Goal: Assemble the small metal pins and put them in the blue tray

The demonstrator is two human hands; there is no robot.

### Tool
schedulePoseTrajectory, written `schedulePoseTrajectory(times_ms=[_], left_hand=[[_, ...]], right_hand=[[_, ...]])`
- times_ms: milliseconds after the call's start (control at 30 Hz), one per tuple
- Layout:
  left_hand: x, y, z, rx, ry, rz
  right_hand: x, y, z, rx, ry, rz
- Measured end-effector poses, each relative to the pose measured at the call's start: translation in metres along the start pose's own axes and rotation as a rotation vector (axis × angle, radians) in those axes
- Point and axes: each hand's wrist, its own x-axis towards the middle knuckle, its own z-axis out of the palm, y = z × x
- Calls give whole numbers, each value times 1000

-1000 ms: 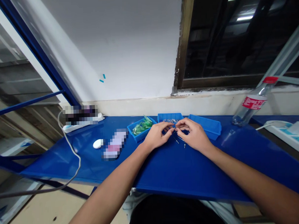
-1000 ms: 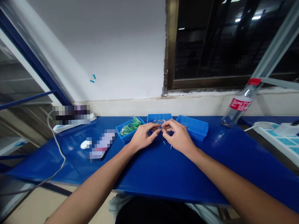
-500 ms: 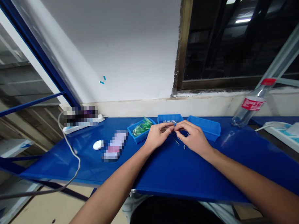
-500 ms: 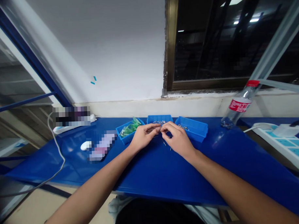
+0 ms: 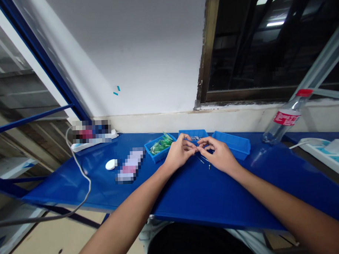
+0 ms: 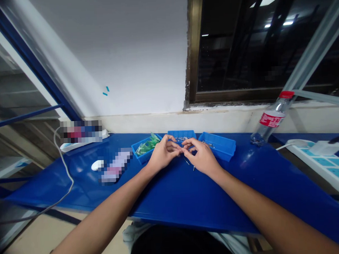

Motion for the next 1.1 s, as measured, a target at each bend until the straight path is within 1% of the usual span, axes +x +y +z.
schedulePoseTrajectory(times_ms=[67, 167, 267, 333, 400, 467, 567, 633, 700, 767, 833, 900, 1000, 1100], left_hand=[[-1, -1, -1, 33, -41, 23], [-1, 0, -2, 63, -72, 75], [0, 3, -3, 113, -57, 108], [1, 4, -4, 130, -34, 100], [3, 4, -5, 86, -16, 68], [4, 3, -6, -12, -14, 26], [4, 0, -6, -146, -28, -28], [4, 0, -5, -178, -37, -41], [3, 2, -5, -160, -41, -33], [1, 6, -5, -86, -25, -22], [-1, 11, -6, 22, -14, -21], [-3, 14, -6, 104, -44, -32], [-3, 14, -5, 111, -99, -38], [-1, 10, -3, 72, -83, -38]], right_hand=[[0, 2, 0, 16, -30, 14], [0, 6, 1, 26, -30, 32], [1, 6, 0, -8, -25, 25], [2, 5, -1, -29, -28, 18], [3, 5, -3, -49, -35, 17], [3, 5, -6, -64, -38, 5], [3, 3, -8, -82, -63, -51], [2, 0, -9, -121, -98, -100], [0, -4, -8, -189, -113, -159], [-1, -7, -8, -252, -97, -208], [-2, -9, -8, -288, -62, -215], [-3, -9, -8, -302, -21, -196], [-2, -8, -10, -296, 2, -198], [-1, -5, -10, -265, -23, -197]])
